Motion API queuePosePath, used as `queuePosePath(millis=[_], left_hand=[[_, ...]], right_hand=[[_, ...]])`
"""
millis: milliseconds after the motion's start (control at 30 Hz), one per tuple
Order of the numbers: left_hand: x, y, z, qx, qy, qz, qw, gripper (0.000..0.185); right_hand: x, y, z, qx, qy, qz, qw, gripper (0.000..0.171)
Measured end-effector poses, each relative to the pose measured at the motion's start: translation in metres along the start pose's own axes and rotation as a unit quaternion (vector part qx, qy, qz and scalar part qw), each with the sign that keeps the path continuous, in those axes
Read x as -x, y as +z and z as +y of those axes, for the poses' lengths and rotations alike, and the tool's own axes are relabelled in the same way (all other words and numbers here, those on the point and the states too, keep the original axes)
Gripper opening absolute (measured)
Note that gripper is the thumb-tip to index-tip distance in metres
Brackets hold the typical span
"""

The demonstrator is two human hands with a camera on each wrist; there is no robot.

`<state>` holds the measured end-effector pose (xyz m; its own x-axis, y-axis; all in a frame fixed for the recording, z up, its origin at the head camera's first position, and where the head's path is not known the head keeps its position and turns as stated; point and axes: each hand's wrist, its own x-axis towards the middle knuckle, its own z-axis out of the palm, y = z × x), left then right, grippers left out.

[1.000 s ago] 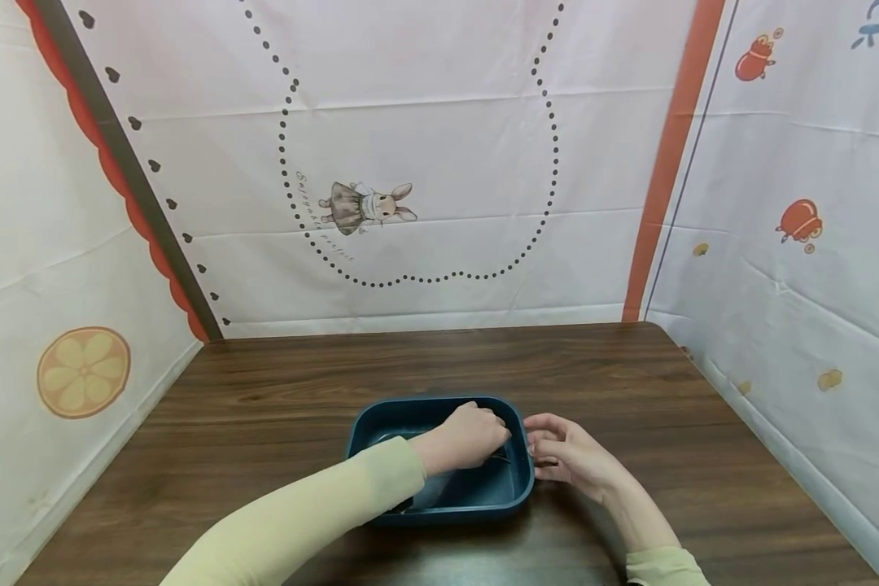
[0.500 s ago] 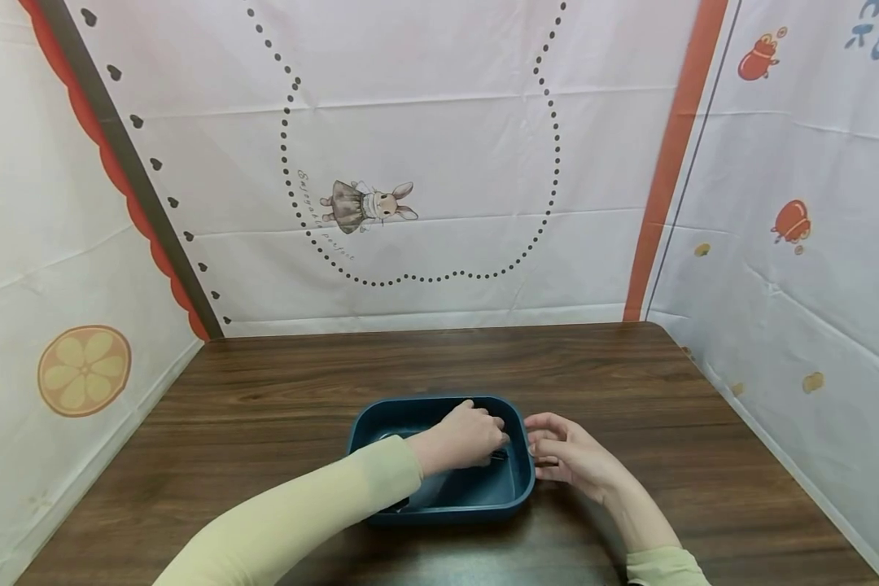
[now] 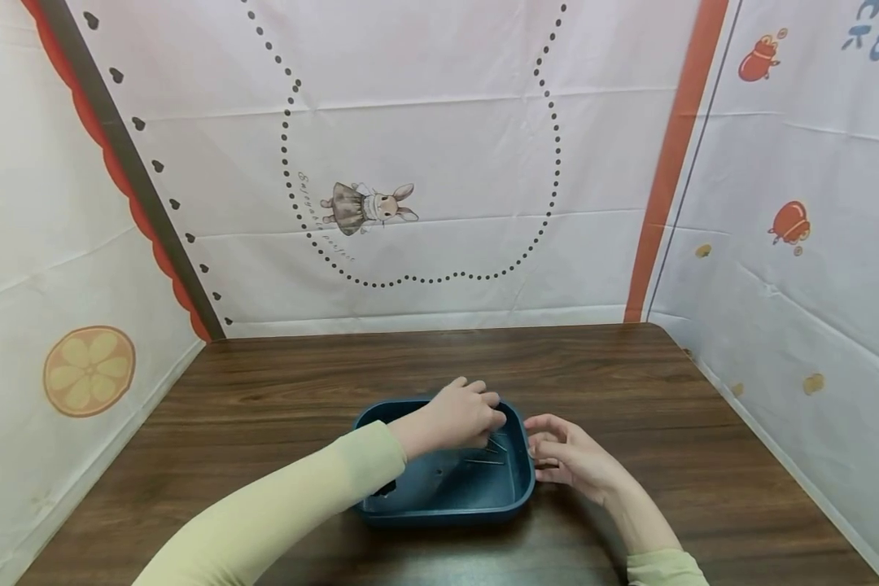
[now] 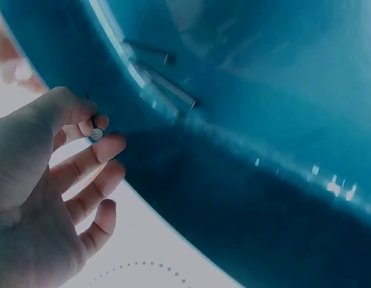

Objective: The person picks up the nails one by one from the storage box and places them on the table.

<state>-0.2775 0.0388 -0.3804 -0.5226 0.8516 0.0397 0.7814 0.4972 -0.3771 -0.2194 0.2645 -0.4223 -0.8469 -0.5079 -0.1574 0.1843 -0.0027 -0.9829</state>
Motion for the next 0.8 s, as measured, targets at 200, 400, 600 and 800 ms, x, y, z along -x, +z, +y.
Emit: queuePosePath(millis=[200,400,600,800], left_hand=[[0.005,-0.009,-0.015,0.007,-0.013,0.017,0.9997,0.014],[0.009,-0.015,-0.023,0.019,-0.017,0.02,0.9995,0.014],[0.016,-0.025,-0.04,0.033,-0.04,0.035,0.998,0.01],[0.034,-0.025,-0.061,0.051,-0.067,0.059,0.9947,0.006]], right_hand=[[0.001,0.0,0.0,0.005,-0.001,0.0,1.0,0.025],[0.0,0.0,0.001,0.001,-0.003,-0.003,1.0,0.024],[0.0,0.001,0.001,0.005,0.002,0.007,1.0,0.024],[-0.001,0.001,0.002,-0.002,-0.006,0.002,1.0,0.023]])
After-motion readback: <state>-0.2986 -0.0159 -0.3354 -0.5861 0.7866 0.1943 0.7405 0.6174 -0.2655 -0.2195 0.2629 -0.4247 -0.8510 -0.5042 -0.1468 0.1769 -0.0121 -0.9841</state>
